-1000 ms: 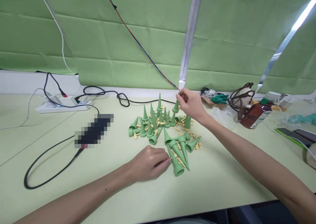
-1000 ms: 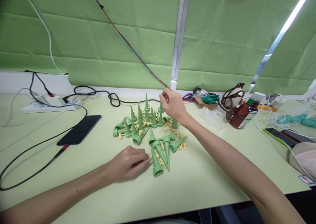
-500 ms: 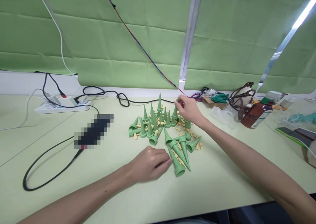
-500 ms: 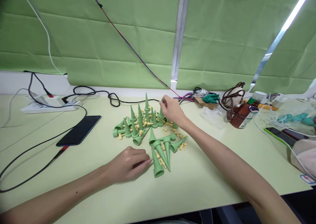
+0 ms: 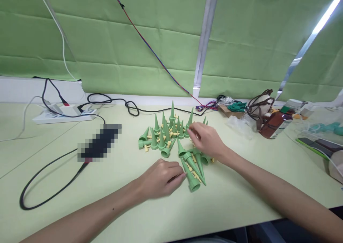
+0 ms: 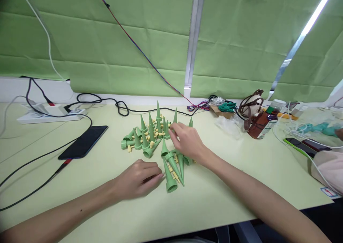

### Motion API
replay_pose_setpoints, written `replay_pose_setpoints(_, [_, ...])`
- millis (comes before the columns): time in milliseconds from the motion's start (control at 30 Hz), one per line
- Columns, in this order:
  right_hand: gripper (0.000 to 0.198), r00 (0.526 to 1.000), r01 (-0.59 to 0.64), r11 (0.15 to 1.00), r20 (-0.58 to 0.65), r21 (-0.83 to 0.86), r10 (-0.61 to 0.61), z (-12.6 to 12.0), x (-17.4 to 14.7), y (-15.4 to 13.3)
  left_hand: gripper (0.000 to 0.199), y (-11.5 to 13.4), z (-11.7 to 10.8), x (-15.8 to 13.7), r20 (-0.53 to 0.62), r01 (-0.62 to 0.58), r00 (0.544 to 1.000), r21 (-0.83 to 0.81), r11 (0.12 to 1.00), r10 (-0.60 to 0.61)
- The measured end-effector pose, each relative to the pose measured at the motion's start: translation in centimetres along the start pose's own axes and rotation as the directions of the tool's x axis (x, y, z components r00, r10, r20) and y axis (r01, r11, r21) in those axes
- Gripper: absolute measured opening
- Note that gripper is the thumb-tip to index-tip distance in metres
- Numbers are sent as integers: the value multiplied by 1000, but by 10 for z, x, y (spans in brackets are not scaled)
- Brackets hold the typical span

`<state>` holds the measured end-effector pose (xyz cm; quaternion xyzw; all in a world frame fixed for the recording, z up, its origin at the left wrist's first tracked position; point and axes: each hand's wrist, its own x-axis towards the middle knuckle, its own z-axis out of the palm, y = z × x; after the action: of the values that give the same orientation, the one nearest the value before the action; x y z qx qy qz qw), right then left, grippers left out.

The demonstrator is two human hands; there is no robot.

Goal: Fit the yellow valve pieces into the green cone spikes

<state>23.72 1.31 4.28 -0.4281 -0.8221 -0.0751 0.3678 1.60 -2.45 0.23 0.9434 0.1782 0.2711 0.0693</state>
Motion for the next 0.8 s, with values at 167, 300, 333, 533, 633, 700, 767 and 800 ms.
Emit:
replay_pose_setpoints(167, [29,979,98,993,183,-61,-86,13,-17,-8,32,-1,1,-1,2,3,1000,5,1000,-3])
replay_pose_setpoints(300, [35,948,148,988,292,-41,-129,14,-22,-18,30,-1,1,-1,2,-2,1000,8,1000,2])
replay_pose_setpoints(333, [36,941,150,988,313,-35,-132,14,-23,-19,29,-1,1,-1,8,0,1000,4,1000,0])
replay_pose_setpoints(533, [29,920,144,990,368,-5,-132,15,-28,-15,27,-2,1,-1,28,19,999,-8,1000,-18])
replay_pose_setpoints(633, [23,921,124,992,371,10,-119,16,-30,-15,28,-3,2,-1,33,24,999,2,1000,-24])
replay_pose_setpoints(700, [21,924,114,993,366,23,-115,17,-31,-15,28,-3,2,-1,37,33,999,9,999,-33])
replay_pose_setpoints(767, [21,928,111,993,354,31,-115,18,-32,-15,29,-2,2,-2,39,41,998,15,999,-41])
replay_pose_setpoints(800, [20,932,111,993,344,32,-115,18,-32,-15,29,-2,2,-1,40,42,998,17,999,-43])
